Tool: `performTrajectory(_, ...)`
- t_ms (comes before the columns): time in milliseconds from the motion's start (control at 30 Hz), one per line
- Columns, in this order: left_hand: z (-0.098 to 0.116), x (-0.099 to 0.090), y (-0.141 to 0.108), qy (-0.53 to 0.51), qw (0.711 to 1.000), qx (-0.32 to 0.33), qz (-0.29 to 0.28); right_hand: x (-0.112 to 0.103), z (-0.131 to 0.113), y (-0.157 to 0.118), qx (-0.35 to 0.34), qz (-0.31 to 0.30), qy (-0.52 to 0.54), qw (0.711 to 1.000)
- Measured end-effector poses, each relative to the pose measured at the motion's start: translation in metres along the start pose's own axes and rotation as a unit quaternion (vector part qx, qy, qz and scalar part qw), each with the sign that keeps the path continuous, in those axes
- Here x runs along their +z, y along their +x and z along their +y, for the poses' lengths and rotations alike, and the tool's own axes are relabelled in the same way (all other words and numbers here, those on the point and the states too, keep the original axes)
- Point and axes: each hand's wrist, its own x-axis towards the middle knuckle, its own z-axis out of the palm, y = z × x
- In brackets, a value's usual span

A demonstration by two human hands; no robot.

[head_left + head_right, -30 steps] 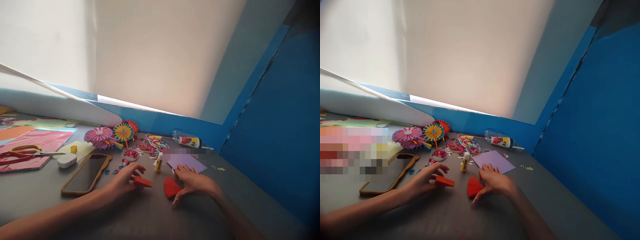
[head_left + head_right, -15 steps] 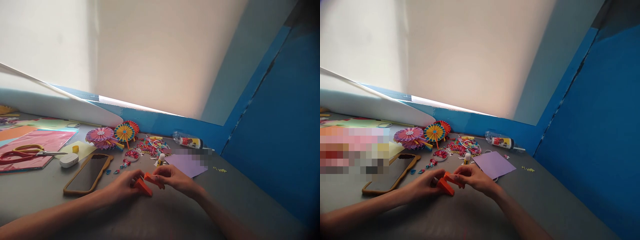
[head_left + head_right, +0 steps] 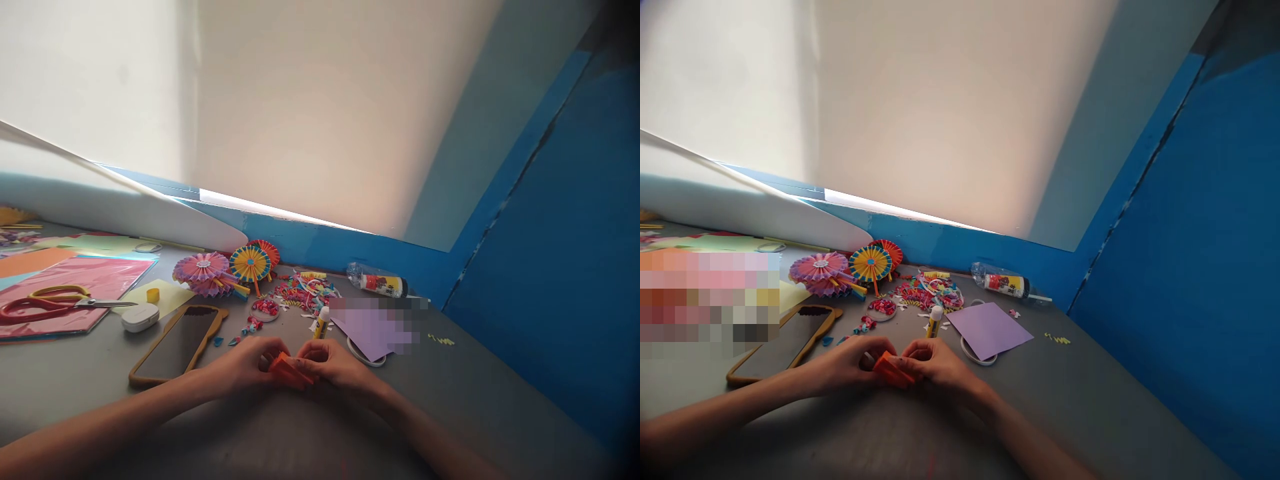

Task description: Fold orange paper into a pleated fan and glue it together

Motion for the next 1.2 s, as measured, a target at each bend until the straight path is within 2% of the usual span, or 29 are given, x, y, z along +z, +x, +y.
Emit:
performTrajectory(300,-0.001,-0.001,0.002,0.013,1.0,-0.012,-0.005,0.006,0.0,0.002,0.005,0.009,-0.039,0.999)
performTrajectory(567,-0.001,-0.004,0.002,0.012,1.0,-0.011,-0.02,0.01,0.015,0.011,-0.04,0.028,-0.08,0.996)
performTrajectory(733,-0.001,-0.004,0.002,0.024,0.999,-0.024,-0.027,0.01,0.006,0.008,-0.047,0.059,-0.167,0.983)
performTrajectory(933,-0.001,-0.006,-0.001,0.047,0.998,-0.027,-0.021,0.005,-0.005,-0.009,-0.03,-0.001,-0.206,0.978)
performTrajectory(1100,0.003,-0.01,-0.004,0.01,0.998,-0.026,-0.06,0.012,-0.003,-0.016,-0.011,0.032,-0.217,0.976)
performTrajectory(1200,0.006,-0.011,-0.006,0.001,0.998,-0.028,-0.056,0.017,-0.005,-0.016,-0.017,0.056,-0.226,0.972)
